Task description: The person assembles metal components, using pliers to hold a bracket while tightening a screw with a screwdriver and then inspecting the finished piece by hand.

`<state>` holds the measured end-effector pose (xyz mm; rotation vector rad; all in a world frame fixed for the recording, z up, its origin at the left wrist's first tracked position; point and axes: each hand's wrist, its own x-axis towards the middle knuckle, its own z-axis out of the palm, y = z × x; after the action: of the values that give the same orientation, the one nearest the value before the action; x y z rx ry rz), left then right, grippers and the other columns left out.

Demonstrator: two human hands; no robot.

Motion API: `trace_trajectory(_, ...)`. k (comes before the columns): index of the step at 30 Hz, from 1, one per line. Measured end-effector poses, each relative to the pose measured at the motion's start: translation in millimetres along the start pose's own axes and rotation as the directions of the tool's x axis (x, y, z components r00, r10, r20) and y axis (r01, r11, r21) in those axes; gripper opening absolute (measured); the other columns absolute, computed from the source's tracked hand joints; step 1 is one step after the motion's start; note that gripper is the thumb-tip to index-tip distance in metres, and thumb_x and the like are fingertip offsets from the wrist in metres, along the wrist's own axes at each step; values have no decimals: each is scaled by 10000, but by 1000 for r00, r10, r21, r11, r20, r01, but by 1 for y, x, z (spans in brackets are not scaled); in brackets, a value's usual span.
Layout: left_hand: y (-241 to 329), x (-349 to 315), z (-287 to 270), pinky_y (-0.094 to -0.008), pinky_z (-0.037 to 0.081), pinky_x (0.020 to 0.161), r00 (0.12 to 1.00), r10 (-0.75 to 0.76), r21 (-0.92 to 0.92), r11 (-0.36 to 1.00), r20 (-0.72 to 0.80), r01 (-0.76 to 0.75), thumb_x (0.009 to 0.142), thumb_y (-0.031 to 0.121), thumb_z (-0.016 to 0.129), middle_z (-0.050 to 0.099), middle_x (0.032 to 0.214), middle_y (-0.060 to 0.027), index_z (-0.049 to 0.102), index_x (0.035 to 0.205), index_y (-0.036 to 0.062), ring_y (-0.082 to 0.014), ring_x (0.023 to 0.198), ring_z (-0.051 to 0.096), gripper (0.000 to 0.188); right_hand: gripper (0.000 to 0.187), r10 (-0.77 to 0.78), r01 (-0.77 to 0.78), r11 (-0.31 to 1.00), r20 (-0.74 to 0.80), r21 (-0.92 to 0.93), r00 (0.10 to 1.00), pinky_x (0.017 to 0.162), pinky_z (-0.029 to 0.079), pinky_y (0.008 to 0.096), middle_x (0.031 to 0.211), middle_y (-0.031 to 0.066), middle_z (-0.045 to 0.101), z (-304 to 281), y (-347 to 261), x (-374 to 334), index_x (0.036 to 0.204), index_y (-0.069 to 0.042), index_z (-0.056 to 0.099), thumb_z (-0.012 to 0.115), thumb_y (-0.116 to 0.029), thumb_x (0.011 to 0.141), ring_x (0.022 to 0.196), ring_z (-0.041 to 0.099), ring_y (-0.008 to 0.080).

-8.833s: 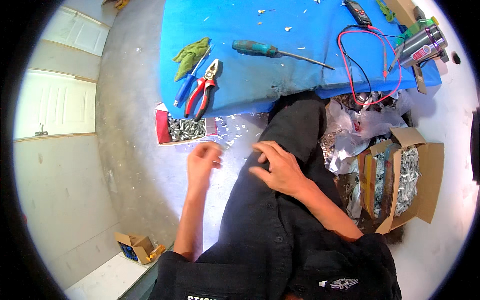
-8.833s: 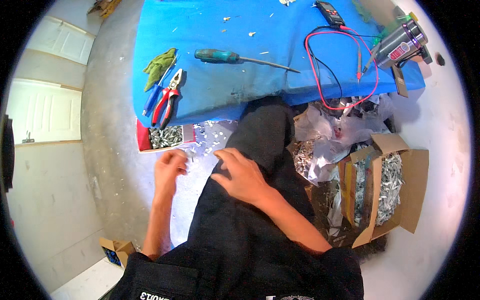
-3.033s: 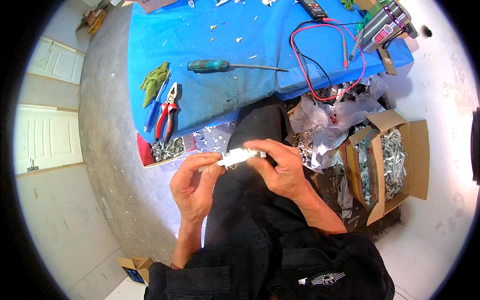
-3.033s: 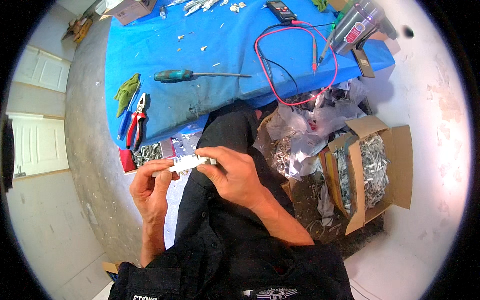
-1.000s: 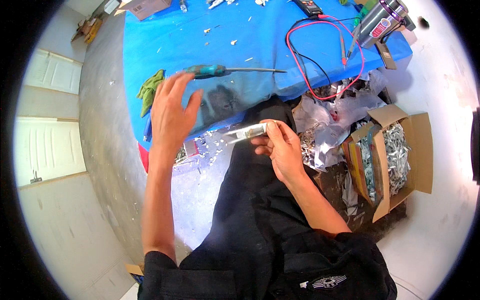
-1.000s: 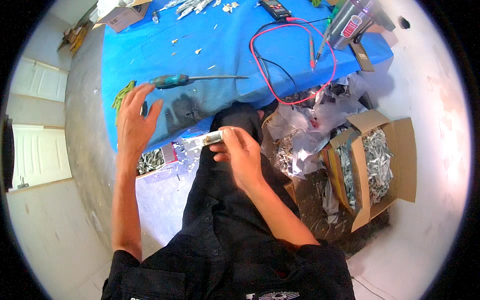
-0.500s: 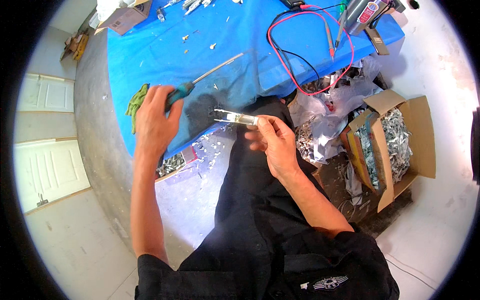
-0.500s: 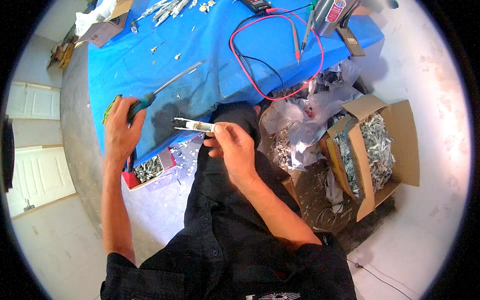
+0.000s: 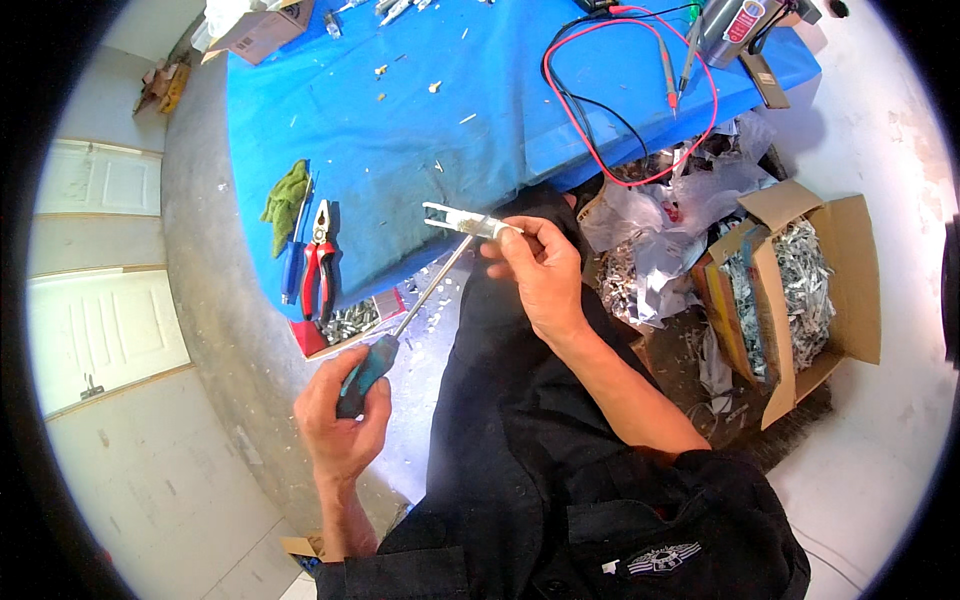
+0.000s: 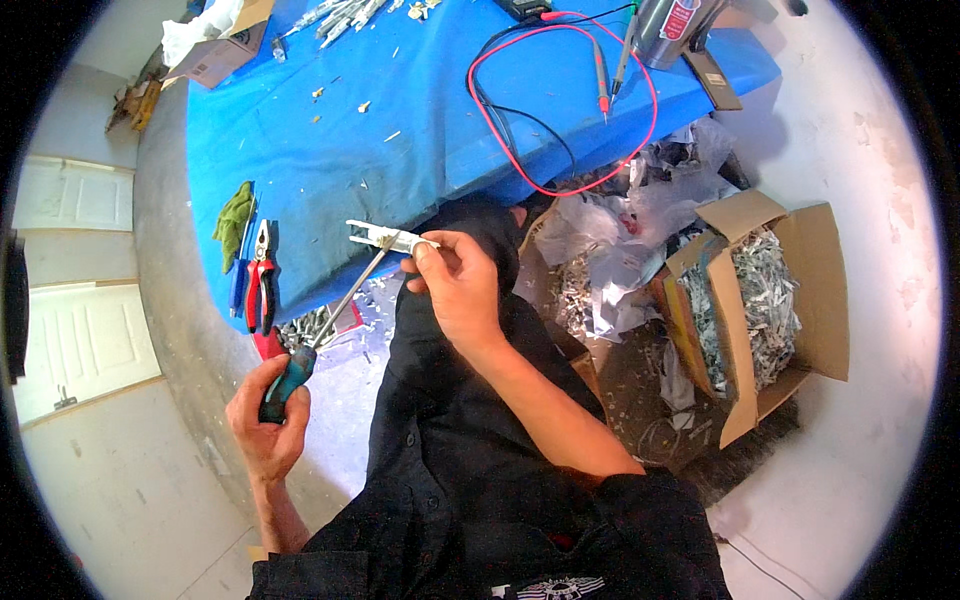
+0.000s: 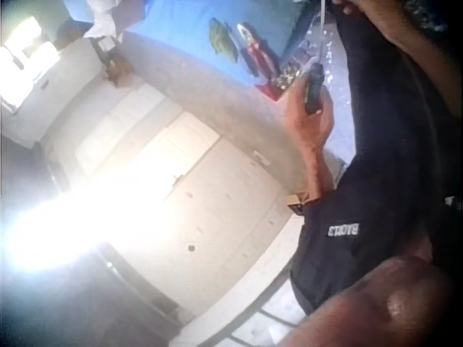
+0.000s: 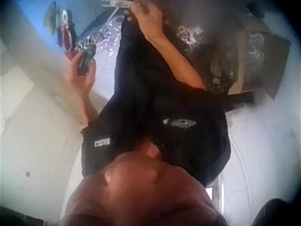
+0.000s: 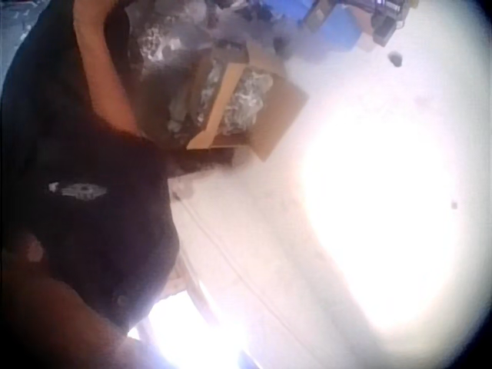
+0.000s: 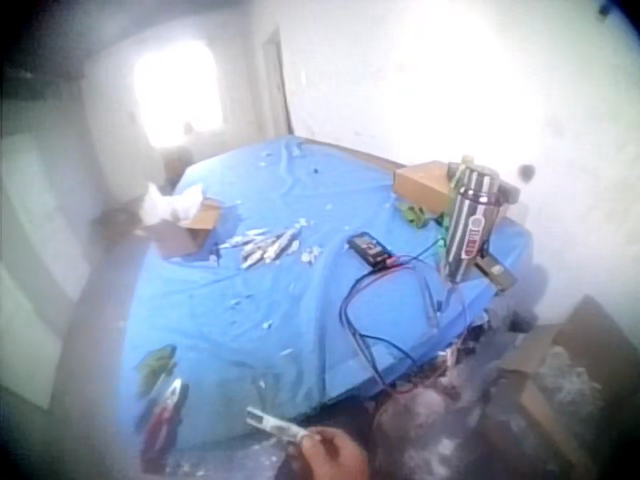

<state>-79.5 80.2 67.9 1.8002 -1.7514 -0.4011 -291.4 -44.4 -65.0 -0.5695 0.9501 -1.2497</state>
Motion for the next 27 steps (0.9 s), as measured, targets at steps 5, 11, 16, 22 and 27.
trace_trajectory(5, 4, -1, 6, -321, 549, 639, 999, 47, 78, 996, 16, -48, 783, -33, 761, 721, 917, -140, 710, 1158, 23, -241, 730, 720, 383, 235, -47, 47, 999, 3, -22, 999, 721, 599, 277, 1065, 120, 709, -1, 7, 2, 1199, 58, 607, 655, -107, 1039, 915, 735, 175)
trace_trajectory(11, 8, -10, 7, -356, 576, 645, 997, 83, 181, 980, 2, -82, 764, -40, 771, 723, 935, -153, 722, 1153, 34, -285, 745, 737, 399, 235, -68, 68, 998, 11, -6, 998, 732, 603, 280, 1062, 114, 705, -2, 12, 3, 1213, 52, 602, 654, -95, 1037, 918, 734, 171)
trace_trajectory(16, 9, -12, 9, -355, 588, 648, 991, 133, 222, 967, -25, -125, 764, -35, 781, 727, 955, -150, 734, 1144, 40, -286, 758, 747, 391, 260, -117, 119, 991, 39, -61, 992, 757, 565, 254, 1056, 88, 693, -5, 15, 4, 1196, 47, 601, 712, -79, 997, 880, 687, 119)
trace_trajectory(22, 15, -13, 5, -344, 574, 623, 989, 151, 257, 955, -4, -145, 763, -38, 797, 724, 977, -133, 742, 1169, 46, -273, 736, 731, 418, 273, -179, 186, 974, 62, -132, 982, 768, 537, 248, 1032, 68, 685, -2, 21, 6, 1170, 40, 613, 756, -54, 958, 871, 650, 91)
trace_trajectory(27, 22, -9, 0, -355, 565, 648, 967, 248, 360, 899, 52, -250, 744, -45, 808, 721, 975, -105, 743, 1176, 44, -253, 784, 717, 446, 239, -277, 283, 936, 59, -208, 959, 785, 544, 248, 1022, 63, 692, -2, 23, 2, 1152, 36, 626, 747, -20, 954, 889, 650, 84)
